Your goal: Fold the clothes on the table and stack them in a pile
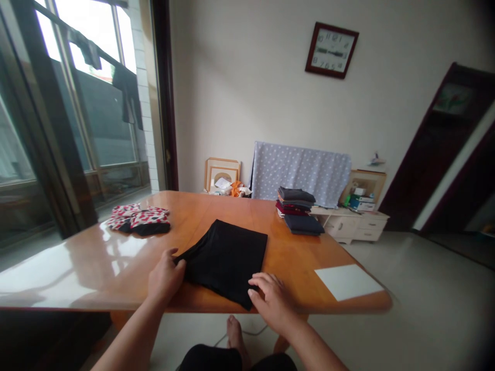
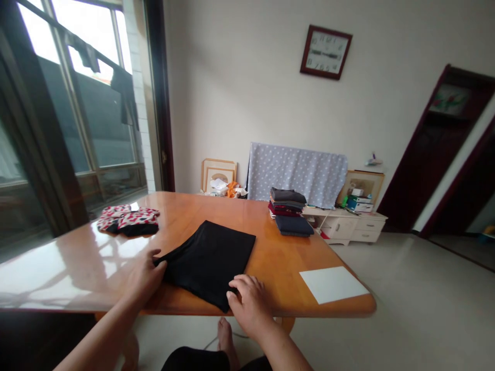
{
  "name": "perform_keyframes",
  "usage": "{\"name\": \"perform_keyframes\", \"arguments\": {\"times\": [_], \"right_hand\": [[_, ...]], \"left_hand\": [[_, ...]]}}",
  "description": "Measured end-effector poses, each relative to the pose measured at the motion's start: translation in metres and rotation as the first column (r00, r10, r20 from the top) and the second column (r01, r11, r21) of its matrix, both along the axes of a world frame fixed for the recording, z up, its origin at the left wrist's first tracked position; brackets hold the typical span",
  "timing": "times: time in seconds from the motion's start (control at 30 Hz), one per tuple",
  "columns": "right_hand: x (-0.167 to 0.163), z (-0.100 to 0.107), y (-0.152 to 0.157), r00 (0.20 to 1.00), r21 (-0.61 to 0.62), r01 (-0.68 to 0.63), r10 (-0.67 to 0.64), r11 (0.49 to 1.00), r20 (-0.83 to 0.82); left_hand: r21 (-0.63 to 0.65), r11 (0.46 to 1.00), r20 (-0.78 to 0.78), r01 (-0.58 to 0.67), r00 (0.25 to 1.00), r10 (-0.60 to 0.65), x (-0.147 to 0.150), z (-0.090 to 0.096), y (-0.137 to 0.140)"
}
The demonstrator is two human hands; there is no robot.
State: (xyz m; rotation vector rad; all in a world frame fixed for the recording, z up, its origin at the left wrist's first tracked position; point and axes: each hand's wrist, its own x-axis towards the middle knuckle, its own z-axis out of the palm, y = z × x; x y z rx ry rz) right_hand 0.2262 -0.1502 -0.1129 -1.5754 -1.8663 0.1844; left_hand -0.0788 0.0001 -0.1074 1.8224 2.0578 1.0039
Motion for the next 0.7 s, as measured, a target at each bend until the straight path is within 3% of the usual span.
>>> {"name": "perform_keyframes", "arguments": {"times": [0.37,0.47,0.6,0.7], "right_hand": [[0.004,-0.005,0.017,0.995,-0.013,-0.009,0.011,1.0,0.104],[0.003,0.004,0.024,0.995,-0.011,-0.035,0.036,0.999,0.089],[0.002,0.02,0.03,0.99,-0.09,-0.137,0.14,0.986,0.023],[0.0,0.024,0.044,0.988,-0.106,-0.133,0.124,0.985,-0.088]], "left_hand": [[0.071,0.992,0.04,-0.101,0.994,0.099,-0.004,0.003,-0.013],[0.012,0.992,-0.023,-0.124,0.992,0.124,-0.017,0.01,-0.025],[-0.153,0.986,-0.121,-0.058,0.992,0.04,-0.037,0.023,-0.043],[-0.164,0.985,-0.16,-0.052,0.987,0.026,-0.041,0.03,-0.047]]}}
